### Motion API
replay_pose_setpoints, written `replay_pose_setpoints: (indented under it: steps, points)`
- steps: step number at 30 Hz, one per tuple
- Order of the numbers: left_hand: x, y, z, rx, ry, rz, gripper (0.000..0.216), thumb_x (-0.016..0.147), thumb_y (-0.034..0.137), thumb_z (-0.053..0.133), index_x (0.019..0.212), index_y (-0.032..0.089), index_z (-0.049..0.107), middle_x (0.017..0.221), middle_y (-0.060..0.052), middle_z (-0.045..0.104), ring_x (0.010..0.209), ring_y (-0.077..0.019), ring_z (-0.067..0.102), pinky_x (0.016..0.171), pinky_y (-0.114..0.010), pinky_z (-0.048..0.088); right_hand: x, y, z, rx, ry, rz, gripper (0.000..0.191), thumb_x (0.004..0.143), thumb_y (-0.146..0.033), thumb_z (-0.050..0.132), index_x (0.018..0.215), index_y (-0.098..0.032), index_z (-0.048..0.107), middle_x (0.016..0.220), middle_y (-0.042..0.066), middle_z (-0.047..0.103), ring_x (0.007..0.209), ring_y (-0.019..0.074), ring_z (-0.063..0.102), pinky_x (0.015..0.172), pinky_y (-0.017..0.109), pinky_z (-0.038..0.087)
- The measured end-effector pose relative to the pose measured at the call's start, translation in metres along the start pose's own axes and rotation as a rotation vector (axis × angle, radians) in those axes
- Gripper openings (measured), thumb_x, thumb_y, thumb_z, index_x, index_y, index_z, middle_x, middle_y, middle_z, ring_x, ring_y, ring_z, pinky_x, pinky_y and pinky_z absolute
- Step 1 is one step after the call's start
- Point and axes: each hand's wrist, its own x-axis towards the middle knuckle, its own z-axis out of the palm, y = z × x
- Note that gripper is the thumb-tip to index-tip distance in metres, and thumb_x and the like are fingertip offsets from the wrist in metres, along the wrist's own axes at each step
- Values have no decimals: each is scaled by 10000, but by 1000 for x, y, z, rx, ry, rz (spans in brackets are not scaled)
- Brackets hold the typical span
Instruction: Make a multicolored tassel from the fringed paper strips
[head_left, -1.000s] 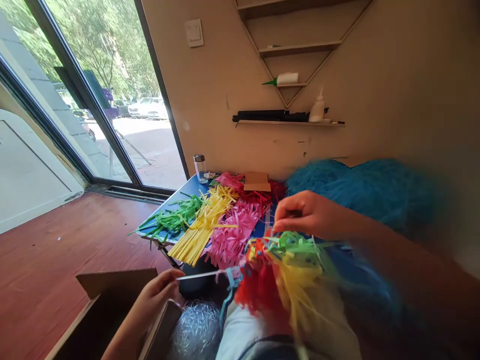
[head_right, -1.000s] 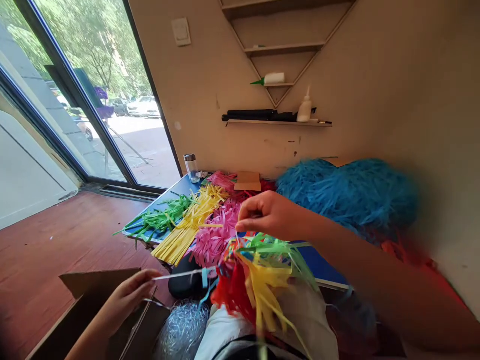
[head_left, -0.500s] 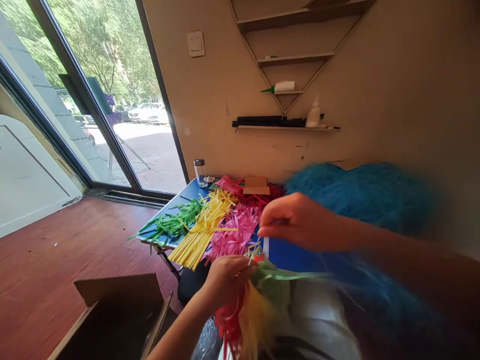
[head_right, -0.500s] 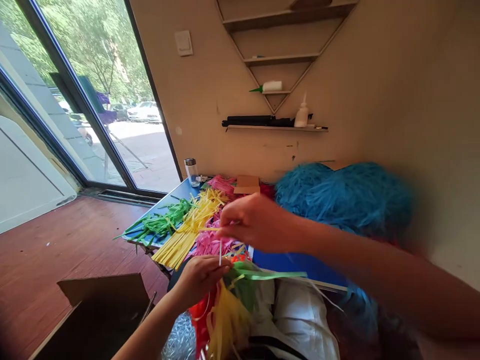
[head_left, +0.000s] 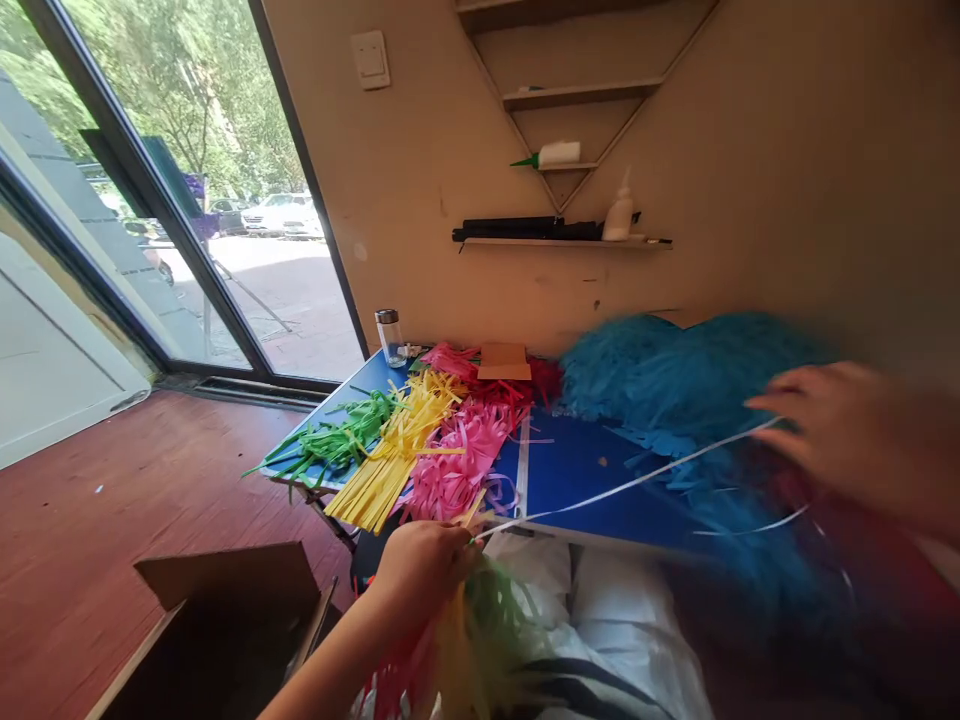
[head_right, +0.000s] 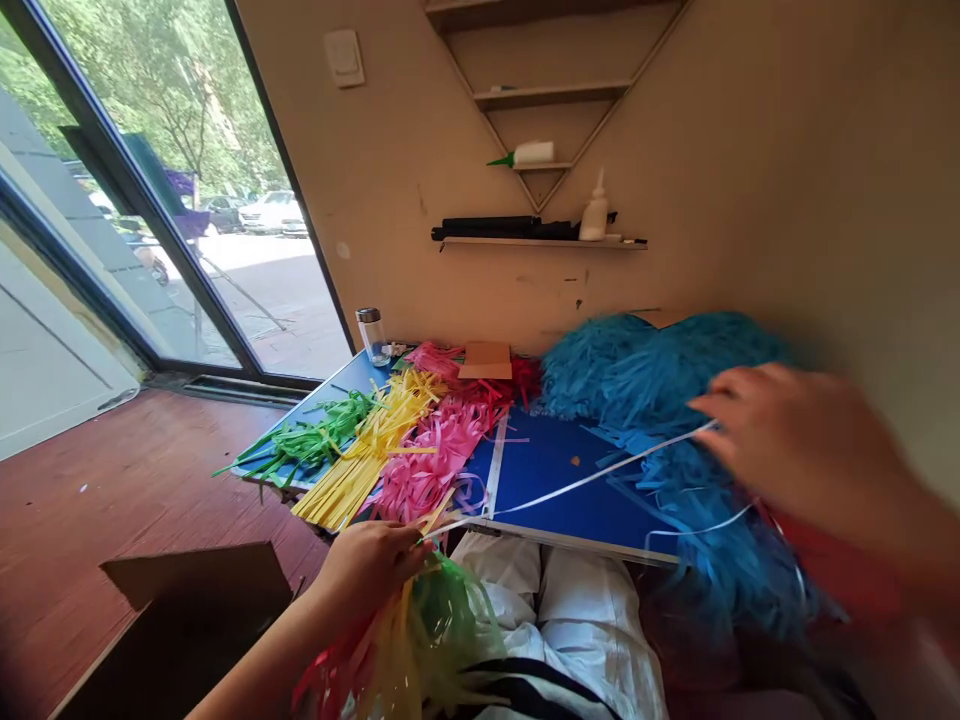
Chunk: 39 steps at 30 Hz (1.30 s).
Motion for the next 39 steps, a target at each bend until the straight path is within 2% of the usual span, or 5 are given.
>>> replay_pose_setpoints:
  steps: [5, 9, 14, 22, 39]
  points:
    - [23, 55, -21, 96, -21, 77, 409, 956, 410, 399, 818, 221, 735, 799, -84, 763, 771, -254, 726, 673, -314, 491, 2, -59, 116, -185, -240, -215, 656, 866, -337, 617, 1466, -175, 405, 1470, 127, 463, 1337, 318, 438, 1102, 468, 380]
    - [33, 73, -36, -5, 15, 144, 339, 920, 467, 481, 923, 248, 739, 857, -81, 768, 832, -270, 725, 747, -361, 531, 14, -61, 155, 182, -319, 24, 279, 843, -191, 544, 1067, -136, 702, 1040, 100, 721, 965, 229, 659, 861, 323, 500]
    - [51, 54, -45, -368, 20, 289, 447, 841, 474, 620, 1247, 288, 631, 1238, -55, 694, 1109, -236, 656, 947, -349, 511, 8, -17, 129, 409, -336, 192, 178, 804, -249, 567, 804, -147, 713, 803, 39, 713, 767, 176, 627, 678, 250, 443]
    - [101, 74, -67, -366, 7, 532, 244, 894, 349, 545, 872, 245, 764, 826, -29, 758, 742, -154, 686, 686, -230, 510, -20, 7, 96, 535, -94, 332, 214, 864, -360, 516, 816, -174, 609, 663, -15, 567, 565, 117, 506, 555, 223, 369]
    - [159, 128, -48, -783, -19, 304, 295, 768, 426, 543, 729, 167, 678, 707, -35, 684, 663, -169, 585, 607, -256, 427, -46, 58, 88, 159, 262, 444, 299, 779, -445, 600, 631, -186, 628, 571, -19, 546, 567, 125, 460, 545, 242, 290]
